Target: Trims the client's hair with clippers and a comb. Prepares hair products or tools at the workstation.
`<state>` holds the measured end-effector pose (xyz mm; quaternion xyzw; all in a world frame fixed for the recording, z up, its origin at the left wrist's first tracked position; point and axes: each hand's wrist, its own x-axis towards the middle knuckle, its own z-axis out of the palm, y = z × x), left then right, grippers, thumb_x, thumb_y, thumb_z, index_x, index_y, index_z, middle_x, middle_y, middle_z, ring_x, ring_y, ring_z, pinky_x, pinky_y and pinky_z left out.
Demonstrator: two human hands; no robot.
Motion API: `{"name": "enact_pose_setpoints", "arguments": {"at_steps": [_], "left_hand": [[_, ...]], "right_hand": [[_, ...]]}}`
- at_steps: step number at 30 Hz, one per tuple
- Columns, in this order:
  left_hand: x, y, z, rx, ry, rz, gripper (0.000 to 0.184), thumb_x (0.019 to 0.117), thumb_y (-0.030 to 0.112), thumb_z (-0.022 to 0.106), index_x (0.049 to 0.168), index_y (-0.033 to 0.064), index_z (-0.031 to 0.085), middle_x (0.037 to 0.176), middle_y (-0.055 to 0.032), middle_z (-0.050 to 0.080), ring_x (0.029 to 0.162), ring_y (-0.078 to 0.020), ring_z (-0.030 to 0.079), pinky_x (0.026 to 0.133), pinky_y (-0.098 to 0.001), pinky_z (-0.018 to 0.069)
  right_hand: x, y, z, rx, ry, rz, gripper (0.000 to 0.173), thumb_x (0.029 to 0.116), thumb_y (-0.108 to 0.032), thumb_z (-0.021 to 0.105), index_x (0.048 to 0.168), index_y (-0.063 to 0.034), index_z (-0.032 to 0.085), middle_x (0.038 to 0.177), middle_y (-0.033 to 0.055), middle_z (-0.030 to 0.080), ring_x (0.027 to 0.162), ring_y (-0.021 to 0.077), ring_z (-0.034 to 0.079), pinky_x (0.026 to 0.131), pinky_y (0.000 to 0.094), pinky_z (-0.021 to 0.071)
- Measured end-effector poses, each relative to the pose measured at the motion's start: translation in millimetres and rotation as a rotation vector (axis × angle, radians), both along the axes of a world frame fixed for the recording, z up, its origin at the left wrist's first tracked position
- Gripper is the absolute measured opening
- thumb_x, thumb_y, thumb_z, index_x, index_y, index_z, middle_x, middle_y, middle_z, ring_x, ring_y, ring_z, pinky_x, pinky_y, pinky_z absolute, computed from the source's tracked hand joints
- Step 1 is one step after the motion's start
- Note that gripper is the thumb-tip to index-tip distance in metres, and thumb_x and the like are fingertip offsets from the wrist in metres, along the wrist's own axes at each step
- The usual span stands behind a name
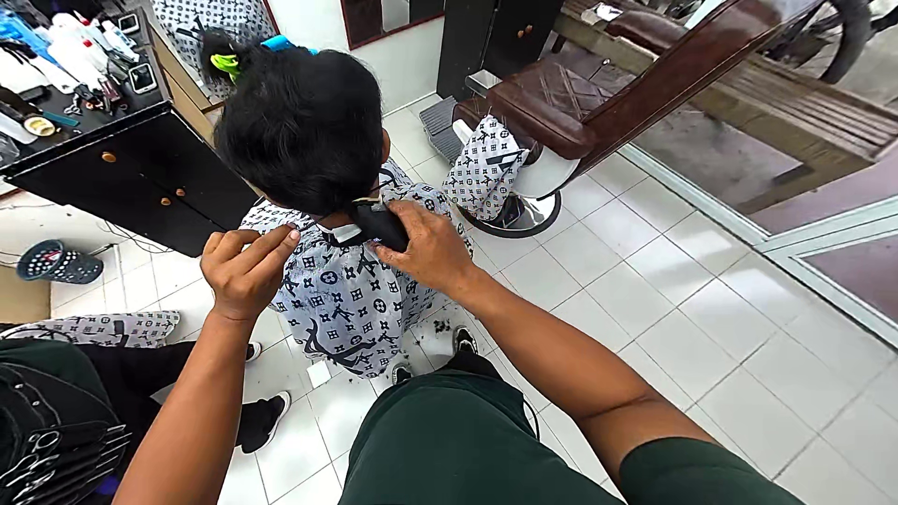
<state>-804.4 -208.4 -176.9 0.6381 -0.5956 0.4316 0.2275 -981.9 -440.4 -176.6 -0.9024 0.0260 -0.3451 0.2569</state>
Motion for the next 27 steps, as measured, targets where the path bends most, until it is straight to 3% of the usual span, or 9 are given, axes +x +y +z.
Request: {"name": "enact_pose_setpoints", "arguments": {"at_steps": [4,8,10,12,13,16,20,23,27], "left_hand": [[-16.3,-1.5,13.3,-0.202,0.221,-0.120,0.010,0.0952,0.007,0.071,0.105,0.0067,0.074,0.104,-0.0080,0.075,0.096,-0.0211,0.067,0.085,-0.0358,0.0513],[-35.9,11.0,41.9,-0.489,0.670,-0.216,0.026,0.0942,0.013,0.074,0.116,0.0258,0.068,0.115,0.0132,0.068,0.108,-0.0056,0.066,0.093,-0.0285,0.0569],[-32.3,15.5,33.8,-0.246,0.718,-0.146,0.016,0.0945,0.014,0.074,0.110,0.0156,0.070,0.109,0.0061,0.069,0.103,-0.0059,0.065,0.093,-0.0270,0.0552],[-21.6,10.0,9.6,0.079,0.677,-0.075,0.014,0.0927,0.010,0.073,0.101,-0.0014,0.074,0.100,-0.0131,0.073,0.093,-0.0207,0.066,0.087,-0.0373,0.0534],[-14.7,7.3,-4.3,0.192,0.651,-0.039,0.013,0.0924,0.009,0.072,0.099,-0.0017,0.076,0.099,-0.0151,0.074,0.090,-0.0245,0.067,0.085,-0.0410,0.0533],[-4.8,0.9,-15.2,0.210,0.699,0.034,0.014,0.0914,0.009,0.074,0.101,-0.0014,0.075,0.097,-0.0162,0.073,0.090,-0.0267,0.067,0.085,-0.0427,0.0534],[-13.1,-7.0,23.4,0.086,0.819,0.095,0.026,0.0905,0.015,0.077,0.110,-0.0023,0.074,0.102,-0.0184,0.071,0.095,-0.0237,0.064,0.089,-0.0405,0.0496],[-16.8,-3.6,45.8,0.028,0.692,0.028,0.023,0.0919,0.014,0.077,0.108,-0.0021,0.074,0.104,-0.0141,0.071,0.099,-0.0164,0.065,0.092,-0.0307,0.0516],[-15.7,-1.0,58.6,-0.006,0.268,-0.073,0.008,0.0941,0.004,0.071,0.095,-0.0018,0.076,0.098,-0.0180,0.075,0.089,-0.0284,0.066,0.081,-0.0385,0.0488]], "right_hand": [[5.4,17.7,4.6,-0.072,0.002,0.234,0.051,0.0837,-0.032,0.080,0.117,0.0040,0.069,0.101,0.0162,0.072,0.087,0.0270,0.073,0.073,0.0422,0.0611],[-19.4,-10.8,-6.2,0.107,0.140,0.173,0.049,0.0850,-0.027,0.082,0.121,0.0030,0.067,0.104,0.0169,0.073,0.088,0.0273,0.073,0.077,0.0462,0.0613],[-30.5,-32.2,-9.5,0.202,0.208,0.003,0.050,0.0867,-0.027,0.081,0.123,0.0032,0.065,0.100,0.0187,0.072,0.083,0.0301,0.071,0.074,0.0507,0.0597],[-39.7,-46.9,-7.2,0.238,0.235,-0.125,0.050,0.0890,-0.027,0.080,0.125,0.0032,0.063,0.095,0.0193,0.071,0.079,0.0307,0.070,0.070,0.0510,0.0585],[-43.1,-50.3,-3.0,0.241,0.241,-0.163,0.050,0.0898,-0.027,0.080,0.125,0.0024,0.061,0.093,0.0188,0.070,0.075,0.0299,0.069,0.067,0.0497,0.0573],[-44.3,-52.8,12.3,0.219,0.249,-0.198,0.049,0.0901,-0.028,0.080,0.125,0.0004,0.061,0.092,0.0175,0.069,0.075,0.0287,0.067,0.066,0.0478,0.0562],[-37.6,-48.5,25.5,0.198,0.251,-0.195,0.050,0.0869,-0.032,0.079,0.121,0.0020,0.064,0.096,0.0162,0.072,0.085,0.0278,0.071,0.076,0.0479,0.0573],[-43.6,-34.7,37.0,0.161,0.214,-0.169,0.046,0.0873,-0.028,0.081,0.119,-0.0006,0.063,0.094,0.0145,0.069,0.077,0.0256,0.068,0.065,0.0441,0.0561],[-45.6,-23.7,46.2,0.124,0.193,-0.149,0.046,0.0880,-0.029,0.080,0.119,0.0006,0.064,0.096,0.0143,0.070,0.079,0.0246,0.069,0.067,0.0420,0.0562]]}}
